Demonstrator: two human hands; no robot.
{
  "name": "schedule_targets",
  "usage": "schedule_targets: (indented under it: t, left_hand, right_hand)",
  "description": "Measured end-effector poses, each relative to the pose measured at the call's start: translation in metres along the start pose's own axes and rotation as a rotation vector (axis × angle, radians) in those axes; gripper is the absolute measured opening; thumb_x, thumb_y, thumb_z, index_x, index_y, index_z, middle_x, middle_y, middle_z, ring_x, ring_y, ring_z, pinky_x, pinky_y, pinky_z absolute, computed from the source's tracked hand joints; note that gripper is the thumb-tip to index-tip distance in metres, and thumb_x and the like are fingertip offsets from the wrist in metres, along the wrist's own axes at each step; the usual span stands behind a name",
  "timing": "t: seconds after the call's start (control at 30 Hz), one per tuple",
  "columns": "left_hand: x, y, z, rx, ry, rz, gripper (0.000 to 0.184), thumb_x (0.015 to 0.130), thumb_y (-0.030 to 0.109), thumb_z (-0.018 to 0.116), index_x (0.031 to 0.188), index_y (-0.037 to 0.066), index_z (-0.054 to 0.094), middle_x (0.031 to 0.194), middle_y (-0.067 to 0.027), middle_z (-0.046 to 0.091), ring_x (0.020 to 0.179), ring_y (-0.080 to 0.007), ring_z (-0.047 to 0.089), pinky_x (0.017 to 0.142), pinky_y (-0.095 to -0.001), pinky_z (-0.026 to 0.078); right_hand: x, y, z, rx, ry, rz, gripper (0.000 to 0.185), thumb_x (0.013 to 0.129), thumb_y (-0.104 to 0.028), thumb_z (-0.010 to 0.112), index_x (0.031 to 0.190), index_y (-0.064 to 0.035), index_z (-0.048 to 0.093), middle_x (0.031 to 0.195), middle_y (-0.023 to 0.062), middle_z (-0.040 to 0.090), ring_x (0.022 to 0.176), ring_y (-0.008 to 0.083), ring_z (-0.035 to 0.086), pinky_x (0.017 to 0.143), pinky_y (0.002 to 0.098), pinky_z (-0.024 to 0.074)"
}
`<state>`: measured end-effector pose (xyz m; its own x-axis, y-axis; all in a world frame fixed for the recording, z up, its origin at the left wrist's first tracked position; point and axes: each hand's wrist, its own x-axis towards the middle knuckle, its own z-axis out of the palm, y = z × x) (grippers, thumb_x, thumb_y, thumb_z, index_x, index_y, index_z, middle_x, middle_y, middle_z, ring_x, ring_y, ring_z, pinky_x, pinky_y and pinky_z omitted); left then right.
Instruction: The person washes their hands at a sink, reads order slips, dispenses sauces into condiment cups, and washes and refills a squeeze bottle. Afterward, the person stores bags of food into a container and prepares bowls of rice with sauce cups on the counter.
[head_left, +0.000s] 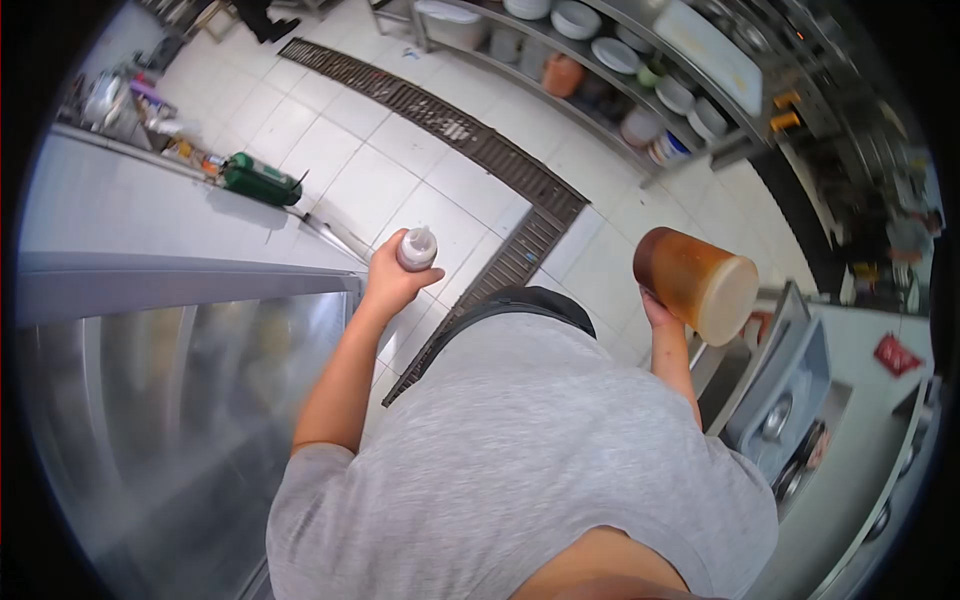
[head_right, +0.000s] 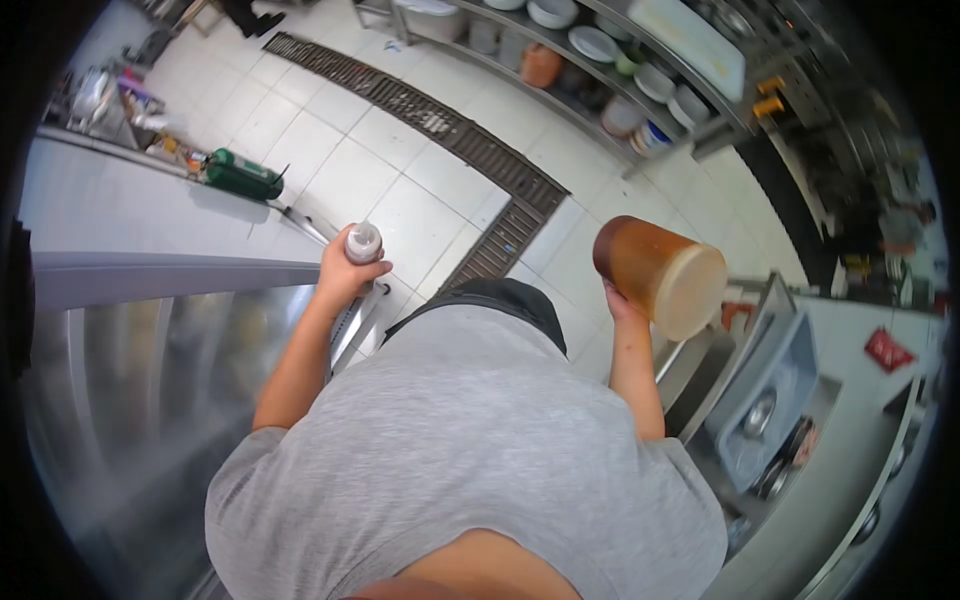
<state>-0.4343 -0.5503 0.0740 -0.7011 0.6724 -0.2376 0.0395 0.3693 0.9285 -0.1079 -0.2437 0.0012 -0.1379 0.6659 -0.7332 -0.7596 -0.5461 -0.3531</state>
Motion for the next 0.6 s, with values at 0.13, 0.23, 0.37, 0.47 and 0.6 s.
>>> schedule_targets:
  t: [0.13,0.23,0.37,0.47,0.6]
  left_hand:
    - [0.066,-0.021,-0.017,-0.226,0.215,-0.095,0.036,0.061,0.008,0.080,0.090,0.005,0.059,0.077,-0.0029,0.062,0.072,-0.0117,0.059,0.068,-0.0289,0.048]
    - [0.120,-0.052,-0.035,-0.339,0.325,-0.092,0.036,0.061,0.008,0.079,0.091,0.004,0.059,0.076,-0.0029,0.062,0.071,-0.0133,0.059,0.068,-0.0292,0.048]
    - [0.178,-0.073,-0.088,-0.422,0.602,-0.289,0.036,0.061,0.006,0.078,0.092,0.002,0.060,0.079,-0.0047,0.063,0.072,-0.0151,0.060,0.069,-0.0298,0.049]
    - [0.198,-0.080,-0.144,-0.448,0.800,-0.367,0.035,0.062,0.005,0.077,0.092,0.002,0.060,0.080,-0.0038,0.063,0.072,-0.0152,0.060,0.069,-0.0297,0.049]
    - [0.217,-0.079,-0.200,-0.528,1.065,-0.411,0.034,0.062,0.004,0.076,0.091,0.003,0.060,0.080,-0.0029,0.062,0.072,-0.0152,0.059,0.068,-0.0298,0.048]
  right_hand:
    - [0.070,0.088,0.094,-0.220,-0.339,0.220,0.044,0.091,-0.045,0.050,0.128,-0.0193,0.051,0.131,0.0073,0.053,0.123,0.0299,0.047,0.100,0.0539,0.0409]
    - [0.117,0.158,0.175,-0.351,-0.632,0.386,0.041,0.093,-0.040,0.051,0.128,-0.0183,0.049,0.130,0.0072,0.053,0.121,0.0282,0.050,0.098,0.0508,0.0450]
    - [0.150,0.265,0.300,-0.473,-0.745,0.588,0.045,0.092,-0.041,0.052,0.130,-0.0164,0.048,0.131,0.0083,0.052,0.122,0.0284,0.050,0.098,0.0513,0.0446]
    - [0.159,0.351,0.397,-0.549,-0.781,0.742,0.047,0.092,-0.042,0.053,0.130,-0.0151,0.047,0.132,0.0092,0.051,0.122,0.0285,0.049,0.099,0.0517,0.0442]
    - [0.134,0.456,0.512,-0.610,-0.858,0.894,0.051,0.091,-0.043,0.054,0.132,-0.0132,0.045,0.133,0.0103,0.050,0.123,0.0287,0.048,0.099,0.0522,0.0438]
